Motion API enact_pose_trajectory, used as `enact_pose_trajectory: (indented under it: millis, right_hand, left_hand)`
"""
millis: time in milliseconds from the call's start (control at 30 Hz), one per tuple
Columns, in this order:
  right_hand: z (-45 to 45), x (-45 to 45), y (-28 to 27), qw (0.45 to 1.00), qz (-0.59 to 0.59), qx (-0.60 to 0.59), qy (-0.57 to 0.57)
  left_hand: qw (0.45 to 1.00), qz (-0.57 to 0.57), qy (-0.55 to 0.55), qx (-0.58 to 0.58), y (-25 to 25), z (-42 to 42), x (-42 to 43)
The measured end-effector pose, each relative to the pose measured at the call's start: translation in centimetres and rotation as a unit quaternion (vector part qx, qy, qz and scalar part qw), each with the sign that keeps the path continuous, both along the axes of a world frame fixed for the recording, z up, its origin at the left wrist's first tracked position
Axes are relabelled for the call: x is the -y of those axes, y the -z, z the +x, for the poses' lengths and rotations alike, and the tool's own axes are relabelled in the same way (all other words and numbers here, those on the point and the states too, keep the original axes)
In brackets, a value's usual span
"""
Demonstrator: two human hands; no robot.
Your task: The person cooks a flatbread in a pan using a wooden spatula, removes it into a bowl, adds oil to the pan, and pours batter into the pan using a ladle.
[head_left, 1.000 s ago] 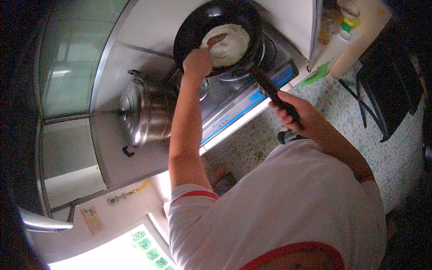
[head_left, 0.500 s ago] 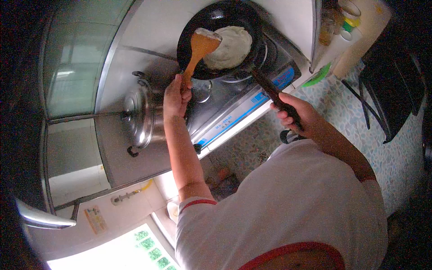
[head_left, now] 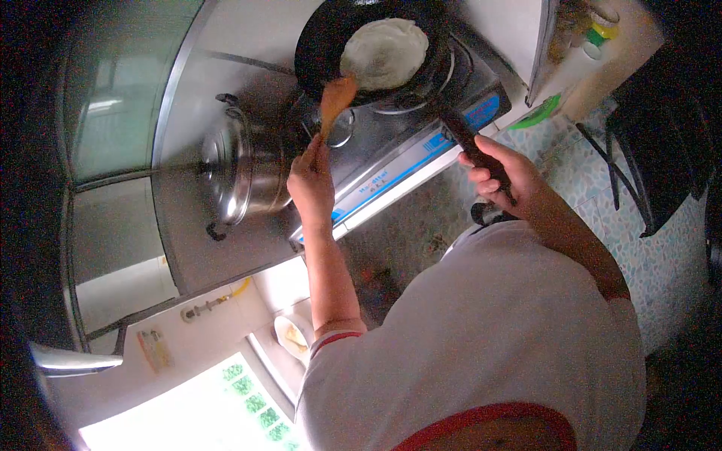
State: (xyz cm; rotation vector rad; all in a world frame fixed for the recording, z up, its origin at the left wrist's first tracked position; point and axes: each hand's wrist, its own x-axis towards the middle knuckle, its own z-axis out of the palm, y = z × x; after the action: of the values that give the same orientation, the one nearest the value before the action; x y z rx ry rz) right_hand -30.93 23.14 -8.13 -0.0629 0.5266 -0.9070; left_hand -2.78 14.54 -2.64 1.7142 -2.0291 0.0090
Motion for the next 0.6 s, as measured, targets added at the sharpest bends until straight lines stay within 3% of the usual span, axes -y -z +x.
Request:
enact_pose_trajectory:
  millis: [300, 400, 433, 500, 567, 600]
  right_hand:
    - [-0.2, 0.0, -0.8, 0.999, 0.024, 0.035, -0.019]
    - [-0.2, 0.0, -1.0, 0.999, 0.036, 0.029, -0.014]
    - [-0.2, 0.0, -1.2, 0.999, 0.043, 0.025, -0.014]
    - [-0.2, 0.0, -1.0, 0.999, 0.039, 0.018, -0.018]
    - [-0.2, -0.1, -0.2, 0.999, 0.018, 0.011, -0.025]
    - [-0.2, -0.1, -0.3, 0.999, 0.022, 0.006, -0.025]
  left_hand:
    - [0.999, -0.002, 0.03, 0.031, -2.8, 2.4, -2.9]
    - [0.999, 0.047, 0.004, -0.009, -3.2, 4.1, -2.6]
    - [0.999, 0.011, 0.022, -0.03, -3.4, 3.7, -2.2]
    - [0.995, 0.002, 0.026, 0.097, -3.9, 3.3, 0.1]
    - [0.999, 0.019, 0.02, -0.035, -5.5, 0.8, 0.8]
    - [0.999, 0.011, 0.024, -0.022, -5.7, 0.4, 1.5]
